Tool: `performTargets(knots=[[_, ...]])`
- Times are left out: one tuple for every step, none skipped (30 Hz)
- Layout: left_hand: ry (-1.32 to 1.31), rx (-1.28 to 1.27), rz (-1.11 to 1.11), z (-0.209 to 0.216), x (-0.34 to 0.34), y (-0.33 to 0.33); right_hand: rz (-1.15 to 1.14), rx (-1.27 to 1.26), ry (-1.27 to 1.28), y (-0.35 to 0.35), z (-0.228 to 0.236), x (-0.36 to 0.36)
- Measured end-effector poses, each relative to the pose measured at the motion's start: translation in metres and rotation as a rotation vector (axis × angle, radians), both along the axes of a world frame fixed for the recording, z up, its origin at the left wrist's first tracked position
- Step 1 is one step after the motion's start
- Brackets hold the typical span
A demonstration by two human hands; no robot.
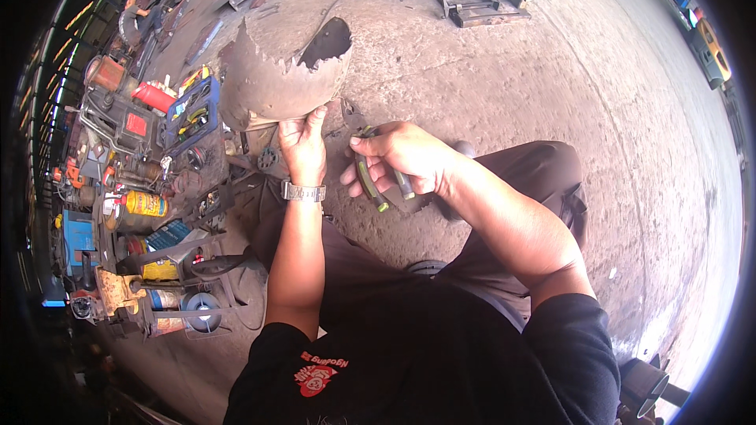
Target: The person sits on the floor and uses a knife and pliers to cut and pry a rectangular section out of a large grey plastic part. They remove the cut piece and continue to trim the edges of the opening.
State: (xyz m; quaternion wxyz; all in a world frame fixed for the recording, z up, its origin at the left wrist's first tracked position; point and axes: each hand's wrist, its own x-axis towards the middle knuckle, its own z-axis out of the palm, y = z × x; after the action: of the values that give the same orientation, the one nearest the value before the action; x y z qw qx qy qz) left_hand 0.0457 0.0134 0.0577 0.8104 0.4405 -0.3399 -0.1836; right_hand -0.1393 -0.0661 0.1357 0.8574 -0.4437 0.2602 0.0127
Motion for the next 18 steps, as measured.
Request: performTargets(knots=[[-0.024,-0.001,0.004,0.0,0.0,0.0,-0.001,0.011,-0.004,0.0,0.001,-0.001],[-0.04,0.009,0.001,-0.003,0.002,0.0,-0.001,0.023,-0.008,0.001,0.002,-0.002],[-0.057,0.018,-0.002,-0.003,0.003,0.0,-0.001,0.034,-0.013,0.001,0.002,-0.002],[-0.1,0.025,0.027,-0.004,0.002,0.0,-0.002,0.045,-0.015,0.002,0.002,-0.003],[-0.113,0.023,0.031,-0.005,0.002,0.0,-0.004,0.056,-0.018,0.002,0.002,-0.003],[-0.126,0.02,0.034,-0.006,0.002,0.001,-0.006,0.066,-0.021,0.003,0.002,-0.003],[-0.14,0.017,0.037,-0.007,0.002,0.002,-0.007,0.086,-0.031,0.004,0.0,-0.003],[-0.155,0.027,0.044,-0.007,0.002,0.002,-0.007,0.106,-0.041,0.005,-0.002,-0.003],[-0.171,0.037,0.052,-0.008,0.003,0.002,-0.006,0.126,-0.052,0.007,-0.004,-0.003],[-0.187,0.047,0.06,-0.009,0.003,0.003,-0.026,0.155,-0.068,0.01,-0.005,-0.002],[-0.187,0.044,0.07,-0.01,0.002,0.003,-0.044,0.183,-0.083,0.014,-0.005,-0.002],[-0.187,0.039,0.079,-0.01,0.0,0.003,-0.065,0.211,-0.1,0.018,-0.006,-0.002],[-0.188,0.034,0.088,-0.01,-0.002,0.002,-0.083,0.276,-0.133,0.022,-0.01,0.0],[-0.176,0.021,0.105,-0.01,-0.004,0.0,-0.101,0.341,-0.167,0.025,-0.016,0.003],[-0.163,0.007,0.122,-0.008,-0.008,-0.002,-0.119,0.406,-0.201,0.03,-0.019,0.005],[-0.151,-0.007,0.139,-0.006,-0.01,-0.003,-0.113,0.565,-0.321,0.035,-0.015,0.005],[0.05,0.02,0.049,-0.015,-0.001,-0.003,-0.107,0.707,-0.432,0.041,-0.017,0.007],[0.253,0.046,-0.044,-0.011,0.004,-0.005,-0.102,0.847,-0.542,0.045,-0.022,0.009]])
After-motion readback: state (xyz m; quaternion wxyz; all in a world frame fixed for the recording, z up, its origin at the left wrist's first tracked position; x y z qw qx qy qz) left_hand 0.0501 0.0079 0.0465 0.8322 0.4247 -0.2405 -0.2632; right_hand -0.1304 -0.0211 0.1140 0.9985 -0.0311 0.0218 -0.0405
